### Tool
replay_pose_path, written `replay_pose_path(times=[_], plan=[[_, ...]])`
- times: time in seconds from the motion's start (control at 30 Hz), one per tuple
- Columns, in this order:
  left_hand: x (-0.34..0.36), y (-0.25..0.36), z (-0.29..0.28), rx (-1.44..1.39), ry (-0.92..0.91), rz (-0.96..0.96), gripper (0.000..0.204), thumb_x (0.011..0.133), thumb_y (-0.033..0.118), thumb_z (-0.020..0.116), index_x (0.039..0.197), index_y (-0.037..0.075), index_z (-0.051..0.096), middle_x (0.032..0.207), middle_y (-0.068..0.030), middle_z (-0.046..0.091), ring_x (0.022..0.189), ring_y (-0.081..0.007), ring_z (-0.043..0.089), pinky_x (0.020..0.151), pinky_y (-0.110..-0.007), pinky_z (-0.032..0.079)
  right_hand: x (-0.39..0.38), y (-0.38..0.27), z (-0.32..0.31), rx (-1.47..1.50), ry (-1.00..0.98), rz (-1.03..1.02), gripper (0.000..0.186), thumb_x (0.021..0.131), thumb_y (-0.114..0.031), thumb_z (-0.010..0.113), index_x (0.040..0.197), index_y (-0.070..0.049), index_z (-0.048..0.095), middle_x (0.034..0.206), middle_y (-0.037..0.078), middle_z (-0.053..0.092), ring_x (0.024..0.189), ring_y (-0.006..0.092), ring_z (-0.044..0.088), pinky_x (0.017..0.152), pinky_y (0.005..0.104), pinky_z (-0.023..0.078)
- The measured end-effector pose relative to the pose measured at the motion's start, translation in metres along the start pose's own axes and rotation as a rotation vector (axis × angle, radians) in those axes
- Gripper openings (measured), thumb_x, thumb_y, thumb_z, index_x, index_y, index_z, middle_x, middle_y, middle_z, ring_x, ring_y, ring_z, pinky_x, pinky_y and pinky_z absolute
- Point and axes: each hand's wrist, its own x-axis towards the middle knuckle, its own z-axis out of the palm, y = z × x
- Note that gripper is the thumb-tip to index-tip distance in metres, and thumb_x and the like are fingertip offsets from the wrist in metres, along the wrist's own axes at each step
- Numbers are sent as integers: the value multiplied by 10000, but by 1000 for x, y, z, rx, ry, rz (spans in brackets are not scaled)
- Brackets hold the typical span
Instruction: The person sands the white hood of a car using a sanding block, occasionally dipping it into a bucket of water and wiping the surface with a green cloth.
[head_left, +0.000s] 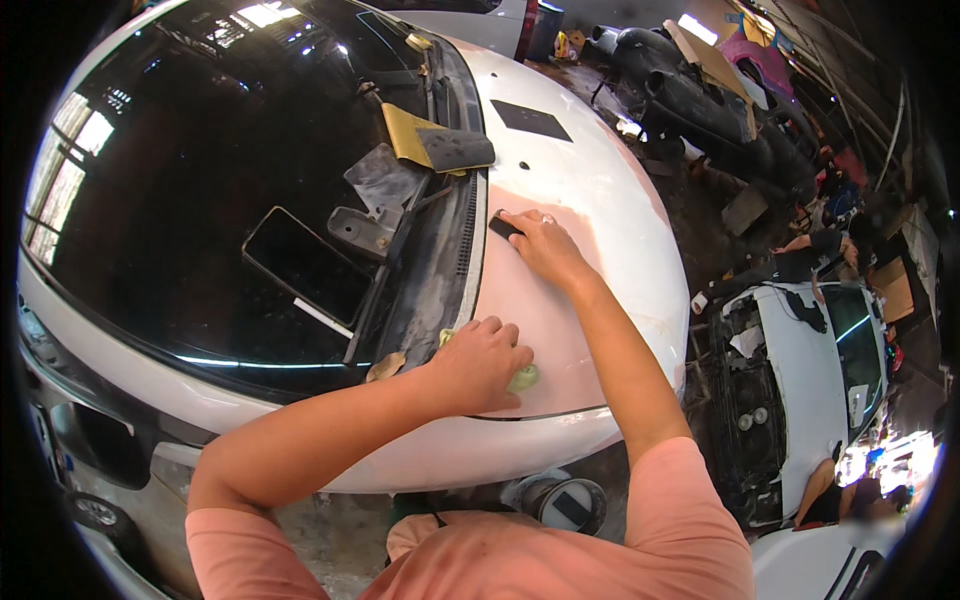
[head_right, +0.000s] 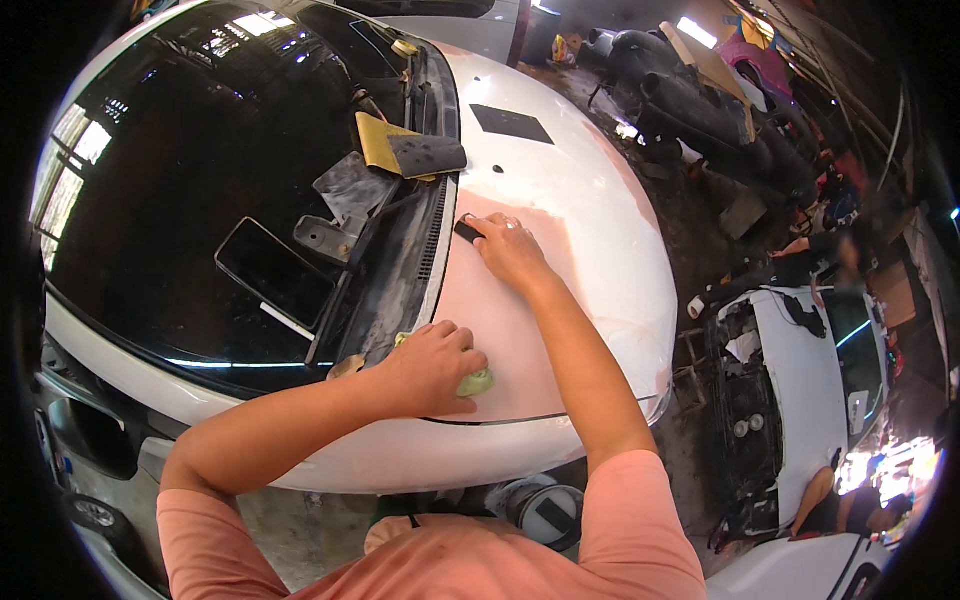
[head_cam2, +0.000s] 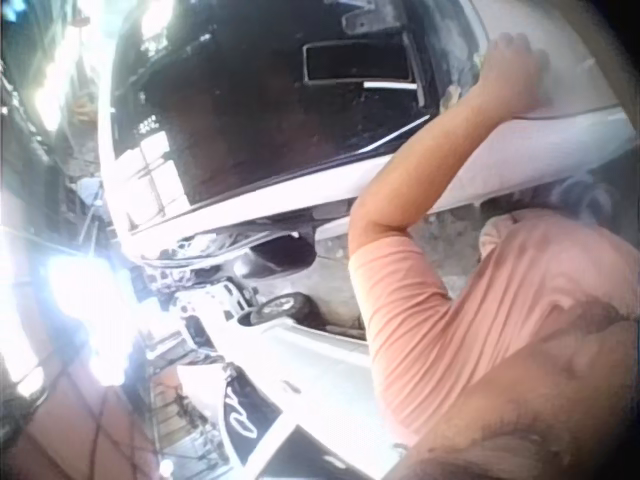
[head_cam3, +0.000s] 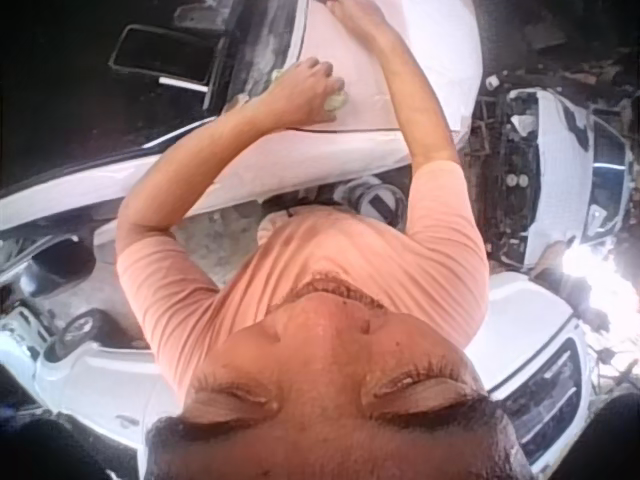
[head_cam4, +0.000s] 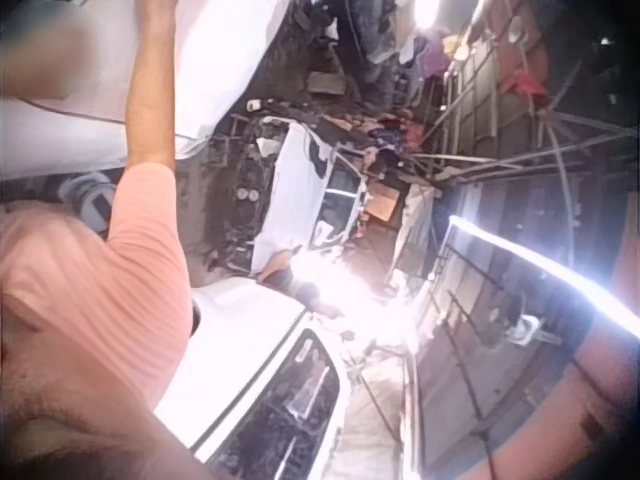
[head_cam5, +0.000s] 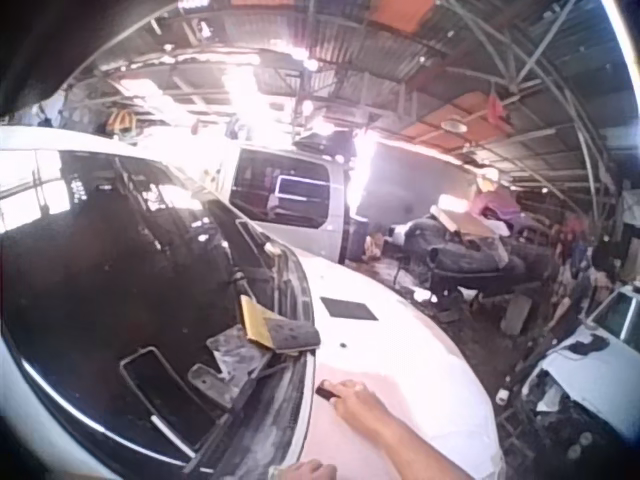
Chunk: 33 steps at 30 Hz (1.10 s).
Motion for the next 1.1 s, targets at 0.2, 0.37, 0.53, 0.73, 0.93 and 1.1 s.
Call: replay_pose_path(times=[0.2,0.37,0.53,0.73,0.93,1.1], plan=[[12,-3,3,-207,188,-14,392,778,263,864,1072,75,687,1081,-182,667,1041,-408,658,927,-494,547,-5,13,28,96,251,-3,363,993,-249,679,1322,-103,725,1326,128,707,1199,399,632,1064,503,501],[18,-20,-42,-677,408,-382,359,827,79,800,1150,49,646,995,-65,693,892,-149,686,765,-332,581,-32,-19,15,155,234,-8,322,998,-249,673,1287,-126,745,1280,88,733,1193,379,635,1029,490,519],[13,-21,-80,-640,373,-412,319,834,97,744,1137,23,677,964,-72,706,868,-148,675,791,-334,570,-135,-78,12,111,171,-230,303,975,-195,701,1273,-163,745,1325,63,708,1212,334,637,1014,479,526],[33,12,-80,-703,217,-416,302,828,115,712,1122,45,717,949,-82,721,855,-162,672,780,-336,563,-102,-35,-5,172,56,-12,291,945,-140,702,1232,-148,750,1262,105,723,1132,346,680,952,494,546],[28,12,-69,-629,242,-405,318,837,195,717,1108,28,718,941,-126,743,841,-217,704,803,-362,572,-157,-114,-4,278,136,-352,212,929,-89,669,1124,-44,737,1116,185,753,1034,406,702,891,495,553],[47,23,-70,-642,253,-358,345,838,229,731,1105,12,715,954,-144,749,837,-238,710,816,-368,572,-129,-26,3,125,-11,27,224,994,-172,622,1169,-103,744,1082,152,753,1010,359,719,879,450,547]])
